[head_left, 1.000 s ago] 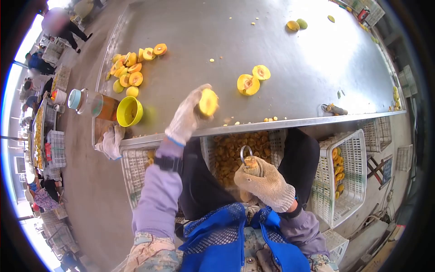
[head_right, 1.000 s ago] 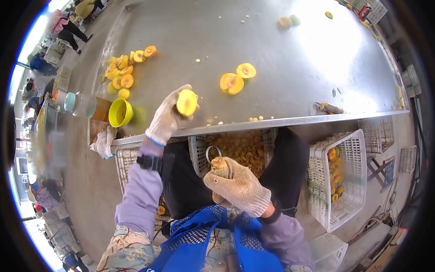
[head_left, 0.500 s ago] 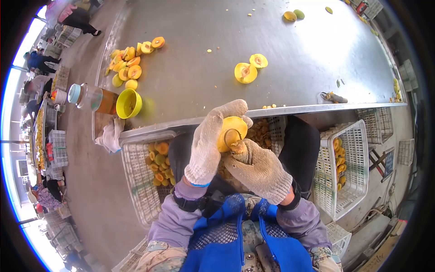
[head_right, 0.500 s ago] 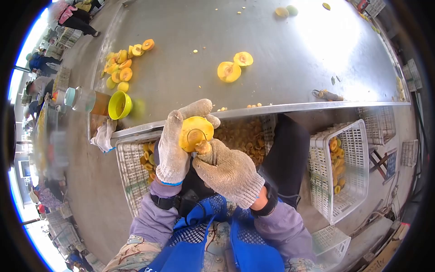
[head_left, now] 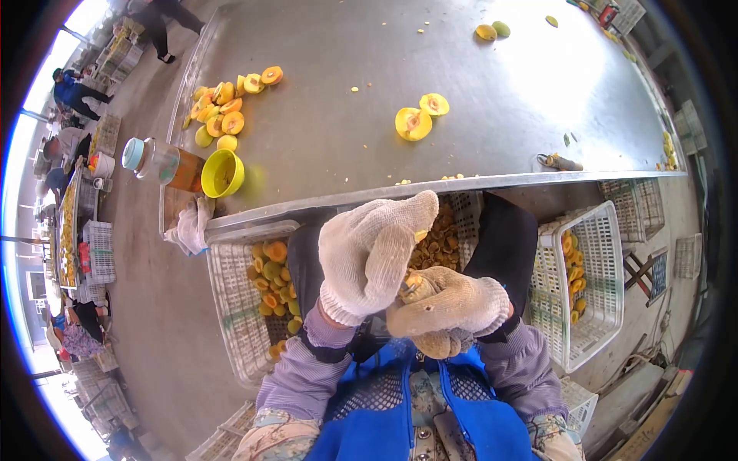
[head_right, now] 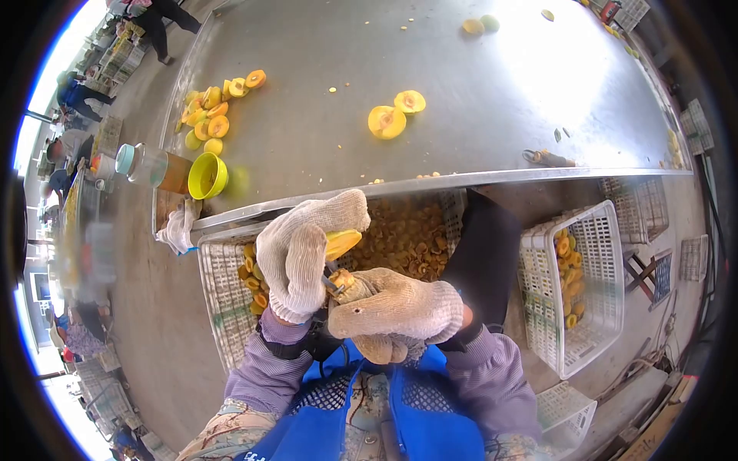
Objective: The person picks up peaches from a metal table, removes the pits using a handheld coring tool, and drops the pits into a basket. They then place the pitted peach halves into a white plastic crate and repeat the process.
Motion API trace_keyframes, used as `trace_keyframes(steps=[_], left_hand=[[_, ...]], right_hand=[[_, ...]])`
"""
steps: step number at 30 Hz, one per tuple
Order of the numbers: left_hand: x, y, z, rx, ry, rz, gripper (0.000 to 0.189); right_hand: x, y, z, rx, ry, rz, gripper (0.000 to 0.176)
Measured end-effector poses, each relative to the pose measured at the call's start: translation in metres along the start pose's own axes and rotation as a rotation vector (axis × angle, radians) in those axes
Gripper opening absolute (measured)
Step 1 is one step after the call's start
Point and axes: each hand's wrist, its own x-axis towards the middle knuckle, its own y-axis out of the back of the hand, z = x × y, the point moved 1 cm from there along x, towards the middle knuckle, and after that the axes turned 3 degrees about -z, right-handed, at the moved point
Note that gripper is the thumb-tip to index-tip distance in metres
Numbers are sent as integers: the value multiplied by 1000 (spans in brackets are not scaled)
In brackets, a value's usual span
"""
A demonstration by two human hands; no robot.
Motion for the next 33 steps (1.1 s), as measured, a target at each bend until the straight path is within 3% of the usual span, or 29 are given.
trace_keyframes(steps=[1,4,5,6,7,10,11,12,13,14,15,17,19,20,21,23,25,26,33], left_hand=[[0,-1,3,0,-1,0,35],[3,-3,6,-496,352,-101,54],[3,-4,2,-495,350,-101,54],[3,-4,-4,-613,469,49,57],[3,-4,-9,-731,590,201,60],[-9,26,-25,-405,499,371,59],[-32,53,-66,-109,431,452,56],[-44,73,-70,564,181,385,50],[-38,98,-56,93,713,378,37],[-61,122,-86,633,626,261,35],[-67,131,-87,834,623,241,39],[-84,138,-87,783,581,374,40],[-86,132,-77,642,590,380,40],[-83,126,-71,489,580,372,39],[-78,121,-66,541,526,325,37],[-78,116,-70,713,300,171,36],[-47,81,-38,788,496,317,33],[-57,88,-53,412,543,268,33],[-40,60,-56,319,475,94,32]], right_hand=[[2,3,6,-1,1,1,24],[1,1,1,147,-58,-6,19],[-4,-8,-12,97,-177,-124,18],[-6,-14,-21,41,-295,-243,18],[-4,-15,-16,23,-242,-303,16],[-6,-13,-15,12,-103,-35,16],[-9,-14,-21,3,-72,95,18],[-6,-4,-12,-57,-16,210,20],[-6,-6,-18,-122,10,349,21],[-7,-5,-22,-84,53,425,21],[-9,-7,-24,-52,88,491,21],[-11,-18,-33,-109,129,562,25],[-15,-34,-40,-680,248,764,30],[-21,-48,-48,-907,419,756,35],[-28,-64,-57,-1119,601,742,40],[-29,-90,-65,-1039,707,768,49],[-42,-111,-88,-1037,898,598,41],[-43,-119,-91,-1074,915,578,41],[-40,-135,-98,-1236,928,447,44]])
